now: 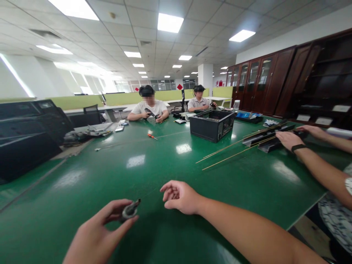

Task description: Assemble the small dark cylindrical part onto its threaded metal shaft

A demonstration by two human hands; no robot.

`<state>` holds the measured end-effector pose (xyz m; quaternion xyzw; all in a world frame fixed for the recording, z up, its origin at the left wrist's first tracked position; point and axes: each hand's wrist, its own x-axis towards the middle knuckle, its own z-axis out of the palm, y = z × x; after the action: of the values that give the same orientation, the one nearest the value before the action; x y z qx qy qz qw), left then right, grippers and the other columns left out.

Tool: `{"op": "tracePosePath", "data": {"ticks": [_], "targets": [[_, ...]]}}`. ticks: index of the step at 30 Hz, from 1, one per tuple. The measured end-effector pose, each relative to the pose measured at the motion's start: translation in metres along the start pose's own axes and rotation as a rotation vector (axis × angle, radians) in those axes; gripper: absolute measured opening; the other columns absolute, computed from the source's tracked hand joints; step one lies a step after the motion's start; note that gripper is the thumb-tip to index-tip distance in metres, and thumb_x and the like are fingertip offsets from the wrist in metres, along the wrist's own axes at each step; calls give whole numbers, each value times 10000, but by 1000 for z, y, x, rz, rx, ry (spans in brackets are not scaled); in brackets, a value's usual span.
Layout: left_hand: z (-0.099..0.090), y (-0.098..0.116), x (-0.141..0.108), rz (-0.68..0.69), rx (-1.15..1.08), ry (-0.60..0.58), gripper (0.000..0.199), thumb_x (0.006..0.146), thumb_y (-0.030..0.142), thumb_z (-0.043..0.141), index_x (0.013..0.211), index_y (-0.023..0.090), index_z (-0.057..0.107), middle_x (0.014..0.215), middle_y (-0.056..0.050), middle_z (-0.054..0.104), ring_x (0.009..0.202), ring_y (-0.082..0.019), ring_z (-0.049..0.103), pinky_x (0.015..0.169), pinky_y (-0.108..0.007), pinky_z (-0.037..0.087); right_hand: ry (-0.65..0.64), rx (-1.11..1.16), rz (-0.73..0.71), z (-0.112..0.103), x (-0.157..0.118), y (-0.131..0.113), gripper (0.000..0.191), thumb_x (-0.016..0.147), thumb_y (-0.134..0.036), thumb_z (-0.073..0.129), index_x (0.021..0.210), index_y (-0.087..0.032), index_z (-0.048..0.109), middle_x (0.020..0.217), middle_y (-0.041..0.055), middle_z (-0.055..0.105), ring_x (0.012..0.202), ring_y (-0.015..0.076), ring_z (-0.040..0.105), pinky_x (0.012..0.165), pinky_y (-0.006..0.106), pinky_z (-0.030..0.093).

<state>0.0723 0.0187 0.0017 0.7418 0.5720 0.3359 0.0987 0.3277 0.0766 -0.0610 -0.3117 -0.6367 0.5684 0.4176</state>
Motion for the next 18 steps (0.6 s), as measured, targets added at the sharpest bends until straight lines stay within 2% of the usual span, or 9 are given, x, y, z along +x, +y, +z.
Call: {"op": "tracePosePath", "data": {"ticks": [2,3,5,7,12,18], "targets": [[24,14,22,51,-44,-120,382,740,513,719,1015,247,715,934,-28,754,809,-241,721,749,-320,592,169,-178,-64,-5,1,2,512,650,10,630,1117,-194,584,944,6,634,731,110,569,647,229,453],[37,18,30,83,-58,-144,353,751,496,711,1000,246,724,942,-30,755,828,-240,717,768,-319,586,224,-270,-86,-7,1,3,555,628,38,592,1127,-204,574,974,9,630,765,118,572,656,229,455],[57,19,38,122,-89,-153,328,771,478,697,999,246,735,962,-38,754,873,-242,709,805,-324,574,265,-404,-107,-10,1,6,627,599,54,562,1161,-223,554,1031,13,627,834,134,583,688,236,466],[71,11,39,139,-119,-169,314,781,469,692,1002,252,739,968,-39,752,896,-241,703,825,-329,564,253,-471,-107,-12,-1,9,661,593,41,569,1192,-238,537,1068,13,626,870,146,592,720,248,478],[79,-9,34,98,-192,-248,298,762,423,711,1006,253,736,984,-42,752,919,-247,699,846,-342,554,201,-571,-97,-6,-4,7,566,626,-35,626,1153,-233,565,1048,12,645,893,168,607,819,289,492],[80,-5,31,31,-243,-262,297,732,305,719,1026,259,707,998,-13,747,923,-226,695,847,-319,541,164,-611,-65,-1,-8,-1,367,681,-114,677,1028,-223,629,984,12,655,883,180,619,804,285,477]]}}
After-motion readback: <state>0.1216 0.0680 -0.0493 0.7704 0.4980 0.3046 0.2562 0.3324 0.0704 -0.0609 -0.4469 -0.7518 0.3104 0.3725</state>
